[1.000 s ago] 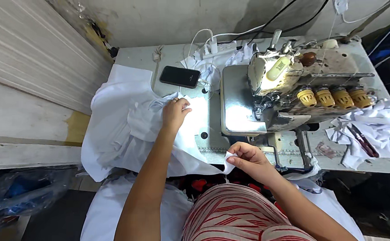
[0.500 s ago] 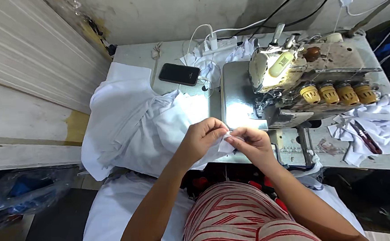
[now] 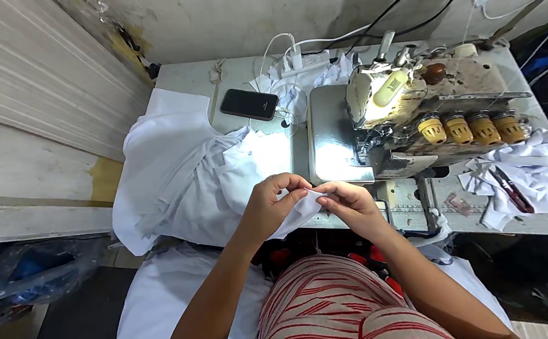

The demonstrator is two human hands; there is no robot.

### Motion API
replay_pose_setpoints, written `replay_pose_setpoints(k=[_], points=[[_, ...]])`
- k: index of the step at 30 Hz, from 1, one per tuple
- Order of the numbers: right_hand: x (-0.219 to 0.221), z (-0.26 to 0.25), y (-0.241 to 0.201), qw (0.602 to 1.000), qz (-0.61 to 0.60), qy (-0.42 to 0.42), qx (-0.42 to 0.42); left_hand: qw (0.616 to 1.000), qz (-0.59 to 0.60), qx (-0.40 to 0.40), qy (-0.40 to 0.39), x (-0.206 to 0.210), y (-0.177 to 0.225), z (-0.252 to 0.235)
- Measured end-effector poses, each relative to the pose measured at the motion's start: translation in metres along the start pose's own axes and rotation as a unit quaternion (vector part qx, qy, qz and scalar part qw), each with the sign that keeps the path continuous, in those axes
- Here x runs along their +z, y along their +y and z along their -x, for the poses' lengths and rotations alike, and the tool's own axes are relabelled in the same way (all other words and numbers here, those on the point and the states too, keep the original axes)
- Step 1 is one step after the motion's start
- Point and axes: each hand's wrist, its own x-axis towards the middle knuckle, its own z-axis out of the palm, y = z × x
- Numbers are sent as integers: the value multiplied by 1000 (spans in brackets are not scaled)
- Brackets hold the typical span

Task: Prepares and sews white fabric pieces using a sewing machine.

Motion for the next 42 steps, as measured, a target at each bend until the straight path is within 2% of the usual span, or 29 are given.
replay_pose_setpoints(k=[3, 6, 8, 11, 13, 17, 20, 24, 28, 31, 36, 39, 42], points=[[1, 2, -3, 1000, -6, 16, 12, 997, -67, -15, 26, 4, 4, 6], [0, 5, -14, 999, -36, 28, 4, 998, -44, -13, 32, 10, 15, 4], [-5, 6, -26, 997, -67, 45, -18, 995, -27, 71, 58, 22, 20, -4], [-20, 9, -39, 989, -87, 118, -18, 962, -59, 248, 102, 53, 21, -31], [-31, 14, -35, 981, -69, 181, 15, 942, -109, 300, 104, 77, 11, -51], [-44, 32, -14, 966, -12, 246, 83, 949, -202, 233, 59, 113, -9, -67], [-41, 42, -7, 963, -6, 251, 101, 950, -226, 197, 89, 120, -13, -61], [-39, 43, -3, 971, 17, 227, 79, 943, -266, 185, 76, 113, -9, -45], [-46, 38, -1, 968, 134, 208, 41, 943, -278, 181, 40, 106, -11, -39], [-51, 33, 3, 952, 238, 189, 31, 952, -262, 156, -1, 99, -13, -54], [-51, 40, 6, 934, 322, 148, 41, 958, -232, 169, -24, 90, -22, -70], [-51, 44, 8, 930, 343, 117, 53, 961, -221, 160, -41, 82, -22, -91], [-51, 43, 5, 931, 345, 100, 63, 959, -248, 132, -27, 78, -16, -114]])
